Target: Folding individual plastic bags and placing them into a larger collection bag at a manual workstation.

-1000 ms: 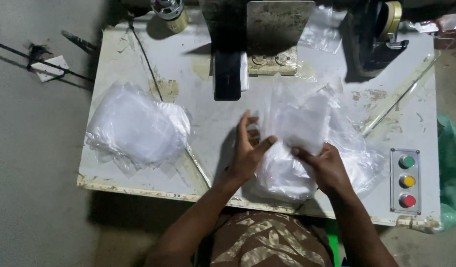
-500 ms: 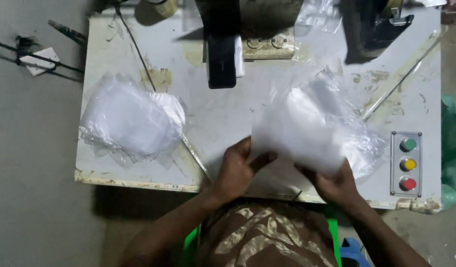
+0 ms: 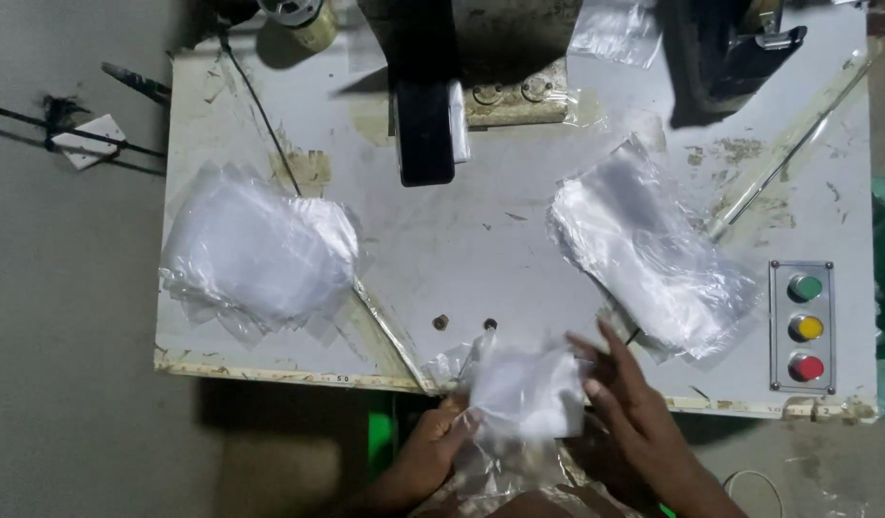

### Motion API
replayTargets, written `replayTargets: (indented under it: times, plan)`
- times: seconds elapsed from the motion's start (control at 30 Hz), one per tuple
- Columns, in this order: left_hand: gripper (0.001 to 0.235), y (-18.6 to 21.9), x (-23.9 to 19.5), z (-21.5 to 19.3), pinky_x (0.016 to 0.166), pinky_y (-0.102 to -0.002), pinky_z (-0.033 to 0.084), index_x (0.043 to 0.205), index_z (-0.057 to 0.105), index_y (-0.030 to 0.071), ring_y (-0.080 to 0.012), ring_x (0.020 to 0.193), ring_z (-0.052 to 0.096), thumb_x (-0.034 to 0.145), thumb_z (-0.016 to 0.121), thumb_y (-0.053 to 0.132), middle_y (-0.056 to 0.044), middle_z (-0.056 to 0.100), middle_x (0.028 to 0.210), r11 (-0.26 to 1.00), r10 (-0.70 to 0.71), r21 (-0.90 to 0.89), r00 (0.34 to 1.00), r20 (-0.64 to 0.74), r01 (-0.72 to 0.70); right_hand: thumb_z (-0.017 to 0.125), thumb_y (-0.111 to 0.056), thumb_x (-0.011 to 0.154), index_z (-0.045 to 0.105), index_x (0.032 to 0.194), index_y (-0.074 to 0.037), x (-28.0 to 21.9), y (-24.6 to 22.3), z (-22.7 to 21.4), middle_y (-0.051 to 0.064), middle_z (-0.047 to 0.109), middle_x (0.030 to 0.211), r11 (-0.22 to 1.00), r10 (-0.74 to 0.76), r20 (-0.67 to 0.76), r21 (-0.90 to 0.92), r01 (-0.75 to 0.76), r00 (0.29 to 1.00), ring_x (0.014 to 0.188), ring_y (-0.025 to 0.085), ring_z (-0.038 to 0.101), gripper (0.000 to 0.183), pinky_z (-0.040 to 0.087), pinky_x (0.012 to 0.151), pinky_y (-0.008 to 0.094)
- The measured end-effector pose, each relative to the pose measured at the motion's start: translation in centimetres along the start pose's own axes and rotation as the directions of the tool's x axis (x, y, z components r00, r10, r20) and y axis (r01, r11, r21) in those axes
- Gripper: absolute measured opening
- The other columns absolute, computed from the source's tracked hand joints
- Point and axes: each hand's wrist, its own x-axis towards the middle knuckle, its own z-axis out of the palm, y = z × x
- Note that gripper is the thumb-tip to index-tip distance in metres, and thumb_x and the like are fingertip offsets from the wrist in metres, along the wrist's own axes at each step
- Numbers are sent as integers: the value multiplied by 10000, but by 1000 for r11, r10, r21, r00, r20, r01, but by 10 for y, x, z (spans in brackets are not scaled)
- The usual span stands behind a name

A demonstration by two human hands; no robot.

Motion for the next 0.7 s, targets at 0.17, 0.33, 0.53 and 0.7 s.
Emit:
replayTargets:
  times: [0.17,0.33,0.53,0.7]
  plan:
    - [475,-1,-5,-3,1059,-344,462,1322,684,64,-183,1250,569,997,547,383,-55,540,1290,991,-129,-25,991,-25,129,194,-535,1016,265,1615,-252,3,-27,-1,55,91,1742,773,-215,548,-411,484,808,1599,278,-42,666,-8,1223,557]
    - [535,-11,-5,-32,947,-339,493,1018,796,26,-240,1040,706,1034,457,440,-129,782,1071,963,259,-78,966,-13,-259,259,-728,899,530,1478,-273,20,1,5,-32,550,1500,844,450,577,-525,-112,682,1382,122,507,784,334,1173,323]
    - [428,-24,25,-8,771,-261,555,1119,792,83,-136,883,719,717,920,154,-82,806,1022,978,194,107,971,-143,-180,335,-597,948,510,1410,-81,72,18,22,105,663,1216,959,-29,780,197,-202,625,1062,171,629,714,472,894,269]
    - [243,41,52,-9,670,-261,488,865,720,162,-66,756,618,777,848,349,55,711,789,982,58,188,902,-428,26,737,-156,836,679,1227,72,69,16,35,216,743,999,822,258,304,429,-374,917,842,334,677,456,522,727,399]
